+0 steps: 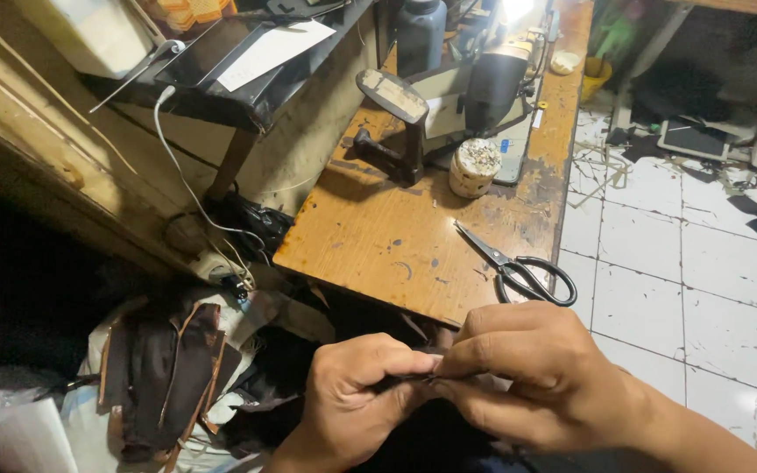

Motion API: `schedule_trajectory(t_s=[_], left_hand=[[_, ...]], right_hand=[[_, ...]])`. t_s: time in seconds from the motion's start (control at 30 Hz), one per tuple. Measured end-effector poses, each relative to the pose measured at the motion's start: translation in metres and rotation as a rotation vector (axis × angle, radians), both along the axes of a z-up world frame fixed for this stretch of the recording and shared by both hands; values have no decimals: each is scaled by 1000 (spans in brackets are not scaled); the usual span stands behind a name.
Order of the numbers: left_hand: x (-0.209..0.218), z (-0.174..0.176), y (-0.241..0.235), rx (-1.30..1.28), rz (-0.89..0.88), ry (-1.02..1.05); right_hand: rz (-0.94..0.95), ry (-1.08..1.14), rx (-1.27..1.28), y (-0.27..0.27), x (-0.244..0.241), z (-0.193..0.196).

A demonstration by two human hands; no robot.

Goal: Trimming the edges of a brown fabric piece with scissors and inspecting the material on a workbench.

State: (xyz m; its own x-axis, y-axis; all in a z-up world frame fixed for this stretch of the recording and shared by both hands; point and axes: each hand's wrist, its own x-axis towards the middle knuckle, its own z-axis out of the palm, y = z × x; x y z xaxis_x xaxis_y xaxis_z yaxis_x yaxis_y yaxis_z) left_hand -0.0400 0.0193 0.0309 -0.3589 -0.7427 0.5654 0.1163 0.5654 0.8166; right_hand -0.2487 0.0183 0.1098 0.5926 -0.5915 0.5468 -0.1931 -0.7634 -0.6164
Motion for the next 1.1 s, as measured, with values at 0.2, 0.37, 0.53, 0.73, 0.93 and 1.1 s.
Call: schedule_trajectory(t_s=[0.2,0.37,0.53,0.73,0.93,1.1], left_hand=[[-11,-16,-6,22,-21,52],[-13,-16,-10,38,-42,38],[-24,-35,-26,146,152,45],[-26,-39,-33,230,292,59],[-34,-47,-36,188,341,116],[-40,-52,-36,166,370,134]], right_hand=[[-27,-27,4,-4,-7,-7],[-48,-21,28,-10,-15,-19],[-284,-46,40,-25,-31,-61],[-885,825,464,-83,-88,-140],[-869,975,554,-89,-108,-180],[-907,1096,585,-93,-108,-176]])
